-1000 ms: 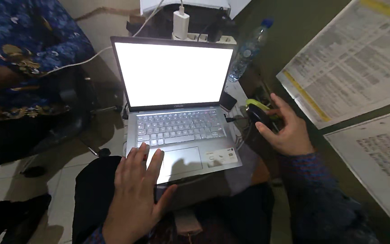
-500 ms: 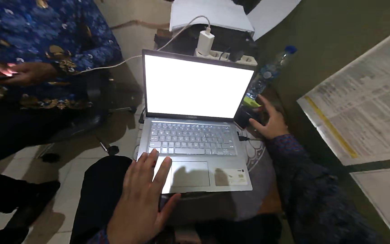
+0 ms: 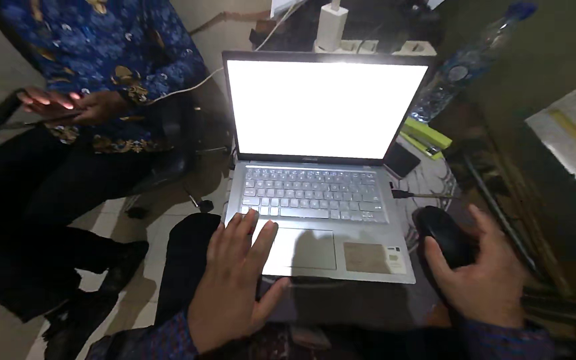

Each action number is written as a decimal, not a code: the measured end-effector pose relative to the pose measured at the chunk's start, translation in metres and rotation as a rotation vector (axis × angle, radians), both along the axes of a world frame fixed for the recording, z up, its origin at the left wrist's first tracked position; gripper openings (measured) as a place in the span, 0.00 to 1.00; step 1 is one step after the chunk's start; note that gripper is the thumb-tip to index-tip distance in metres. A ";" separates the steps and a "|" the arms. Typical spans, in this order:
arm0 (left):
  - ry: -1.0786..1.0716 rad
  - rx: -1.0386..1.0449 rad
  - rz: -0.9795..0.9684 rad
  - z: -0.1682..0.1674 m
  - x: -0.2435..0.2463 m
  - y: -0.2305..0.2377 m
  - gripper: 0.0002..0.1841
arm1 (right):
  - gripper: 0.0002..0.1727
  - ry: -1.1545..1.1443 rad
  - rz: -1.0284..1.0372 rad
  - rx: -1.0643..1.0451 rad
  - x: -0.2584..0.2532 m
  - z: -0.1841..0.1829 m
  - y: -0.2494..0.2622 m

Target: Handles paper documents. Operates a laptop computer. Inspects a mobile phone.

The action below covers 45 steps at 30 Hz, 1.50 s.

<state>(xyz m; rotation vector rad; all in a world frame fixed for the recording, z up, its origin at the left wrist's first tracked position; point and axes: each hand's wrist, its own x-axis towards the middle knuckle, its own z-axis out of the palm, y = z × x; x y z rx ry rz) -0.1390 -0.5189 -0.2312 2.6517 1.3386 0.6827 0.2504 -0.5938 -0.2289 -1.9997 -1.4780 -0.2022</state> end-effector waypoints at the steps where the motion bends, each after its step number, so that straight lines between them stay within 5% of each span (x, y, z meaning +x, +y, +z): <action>1: 0.004 0.005 -0.004 0.000 0.000 0.000 0.47 | 0.49 -0.021 -0.012 -0.018 0.000 -0.002 0.001; 5: -0.019 -0.006 -0.002 0.003 -0.001 0.000 0.47 | 0.51 -0.065 -0.004 -0.069 -0.001 -0.003 0.007; 10: -0.113 -0.199 0.145 0.027 0.002 0.026 0.50 | 0.40 -0.079 0.079 -0.036 0.004 -0.007 0.007; 19: 0.080 -0.207 0.327 0.032 0.028 0.067 0.45 | 0.38 -0.071 0.033 -0.023 0.004 -0.008 0.006; 45: 0.060 -0.192 0.314 0.022 0.022 0.061 0.46 | 0.39 -0.068 -0.014 -0.008 0.001 -0.008 0.007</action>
